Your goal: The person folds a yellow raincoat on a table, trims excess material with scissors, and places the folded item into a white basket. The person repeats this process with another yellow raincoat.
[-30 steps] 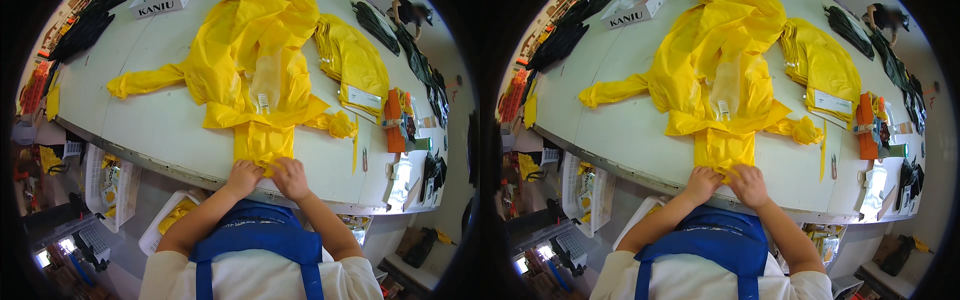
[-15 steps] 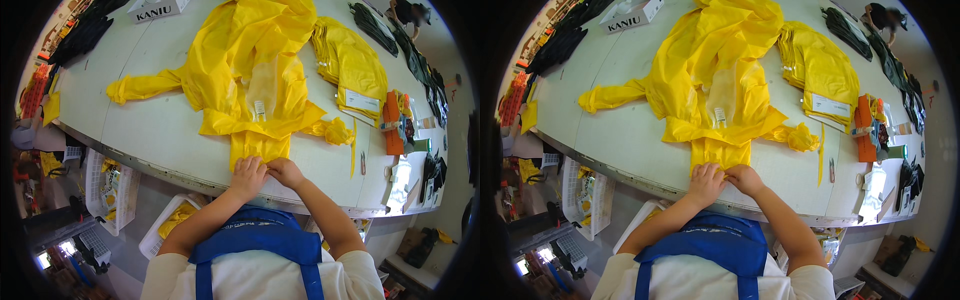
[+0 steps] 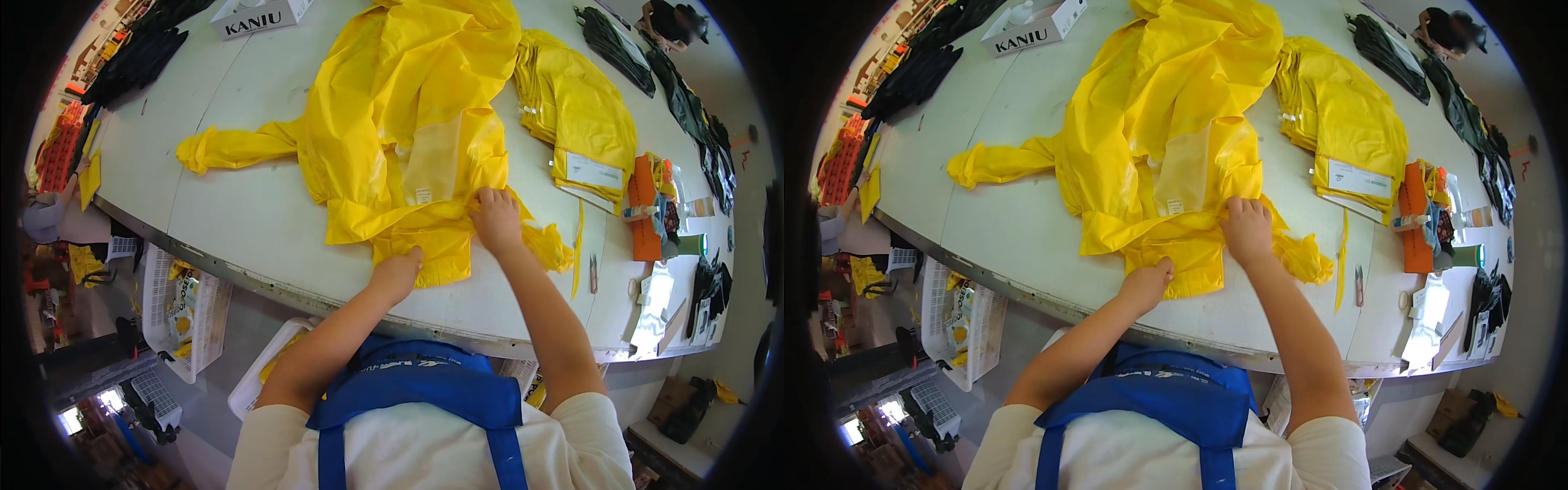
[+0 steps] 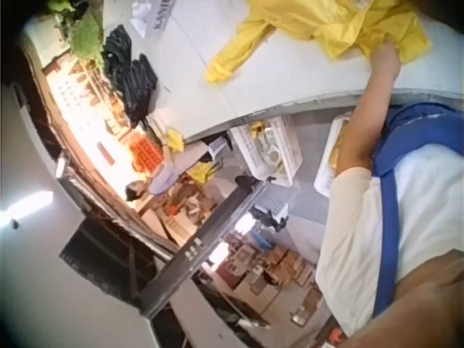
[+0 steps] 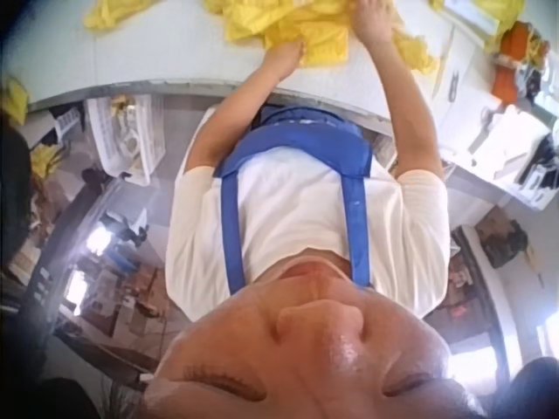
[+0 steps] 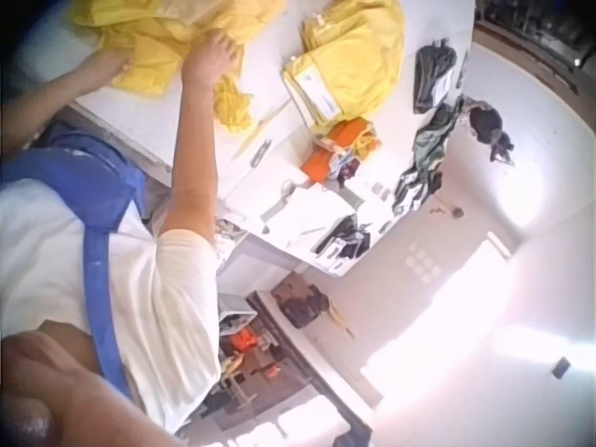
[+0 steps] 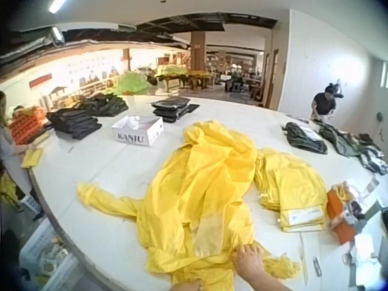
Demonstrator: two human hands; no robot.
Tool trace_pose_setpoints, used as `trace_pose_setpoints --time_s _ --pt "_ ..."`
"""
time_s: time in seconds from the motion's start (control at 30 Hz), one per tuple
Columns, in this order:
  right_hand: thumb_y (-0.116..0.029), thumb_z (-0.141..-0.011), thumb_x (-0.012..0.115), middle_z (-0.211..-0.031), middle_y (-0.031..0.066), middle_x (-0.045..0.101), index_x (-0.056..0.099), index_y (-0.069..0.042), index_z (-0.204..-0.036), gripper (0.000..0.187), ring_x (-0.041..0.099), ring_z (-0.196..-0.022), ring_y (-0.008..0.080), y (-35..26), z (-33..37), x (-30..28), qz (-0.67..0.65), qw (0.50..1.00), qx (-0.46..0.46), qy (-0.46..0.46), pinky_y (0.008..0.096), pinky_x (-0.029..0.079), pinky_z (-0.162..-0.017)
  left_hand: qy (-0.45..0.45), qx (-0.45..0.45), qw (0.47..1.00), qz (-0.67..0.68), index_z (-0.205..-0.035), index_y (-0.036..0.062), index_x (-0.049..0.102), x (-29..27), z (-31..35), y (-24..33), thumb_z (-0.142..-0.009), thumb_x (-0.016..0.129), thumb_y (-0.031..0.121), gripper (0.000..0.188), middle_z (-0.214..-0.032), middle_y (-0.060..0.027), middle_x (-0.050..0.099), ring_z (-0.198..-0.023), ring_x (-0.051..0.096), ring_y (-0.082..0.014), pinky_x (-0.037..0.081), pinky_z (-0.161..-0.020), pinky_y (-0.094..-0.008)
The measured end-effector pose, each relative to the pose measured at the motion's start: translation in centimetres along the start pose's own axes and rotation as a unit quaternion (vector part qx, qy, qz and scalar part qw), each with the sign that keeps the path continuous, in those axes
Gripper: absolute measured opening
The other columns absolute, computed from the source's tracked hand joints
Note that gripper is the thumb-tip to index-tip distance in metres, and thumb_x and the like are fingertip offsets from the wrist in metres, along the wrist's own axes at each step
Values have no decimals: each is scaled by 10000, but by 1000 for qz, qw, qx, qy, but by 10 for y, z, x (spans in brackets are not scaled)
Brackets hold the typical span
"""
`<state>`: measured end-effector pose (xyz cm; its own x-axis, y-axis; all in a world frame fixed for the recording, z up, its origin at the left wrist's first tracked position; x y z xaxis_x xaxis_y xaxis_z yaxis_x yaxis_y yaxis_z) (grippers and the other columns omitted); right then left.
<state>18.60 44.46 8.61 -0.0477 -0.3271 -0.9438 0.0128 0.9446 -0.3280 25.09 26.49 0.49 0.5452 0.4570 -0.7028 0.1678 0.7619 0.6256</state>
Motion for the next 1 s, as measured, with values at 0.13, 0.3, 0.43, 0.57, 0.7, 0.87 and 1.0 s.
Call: trace_pose_setpoints --time_s 0.13,0.3,0.43,0.57,0.7,0.87,1.0 --pt "-194 -697 721 -986 104 595 587 -78 -1023 370 557 -926 280 -96 101 -2 -141 942 -304 -4 395 435 -834 10 24 999 29 -895 80 529 9 0 -7 -887 509 213 135 -779 -186 628 -740 600 -400 446 -642 -511" --pt "-208 -767 671 -965 90 647 619 -77 -1046 312 597 -876 277 -64 111 61 -148 946 -268 -101 370 481 -779 145 156 977 -10 -851 88 580 -20 20 25 -866 578 238 151 -793 -126 595 -775 581 -377 461 -635 -467" --pt "-200 -811 618 -1004 132 638 600 -55 -1084 309 596 -873 306 -50 77 75 -174 944 -112 -258 371 485 -782 148 213 959 -110 -861 92 601 -30 22 31 -852 602 245 153 -880 -117 576 -779 574 -352 465 -647 -437" --pt "-288 -796 645 -1035 107 615 576 -82 -1137 405 580 -938 280 -65 77 49 -48 969 -221 -97 383 451 -838 -29 56 998 -25 -977 98 630 -9 -18 -3 -838 612 237 197 -946 -107 571 -827 576 -297 459 -725 -417" --pt "-290 -789 656 -1012 75 611 600 -82 -1075 358 561 -955 262 -63 75 53 -20 957 -273 -97 390 433 -846 74 144 986 -50 -967 79 577 -29 -12 14 -835 616 236 209 -913 -127 583 -823 584 -319 460 -714 -434" --pt "-223 -788 660 -962 75 603 622 -84 -1018 271 558 -928 274 -44 53 57 -120 966 -199 -112 377 458 -821 74 195 976 -61 -918 68 540 -45 -11 17 -819 641 249 229 -908 -140 582 -846 578 -345 466 -728 -434" --pt "-181 -781 662 -921 82 605 621 -73 -976 226 555 -920 283 -55 50 31 -98 967 -230 -39 366 469 -809 -20 66 995 -69 -1062 66 579 -36 -38 -5 -810 642 260 325 -982 -132 597 -953 565 -319 462 -795 -420"
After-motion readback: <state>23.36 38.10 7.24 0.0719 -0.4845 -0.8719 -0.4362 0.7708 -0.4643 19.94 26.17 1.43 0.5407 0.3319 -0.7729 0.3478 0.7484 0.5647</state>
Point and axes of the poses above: each hand's wrist, its own z-axis away from the middle knuckle, its own x-axis out of the palm, y = z × x, the point moved 10 cm from there along -z, towards the middle knuckle
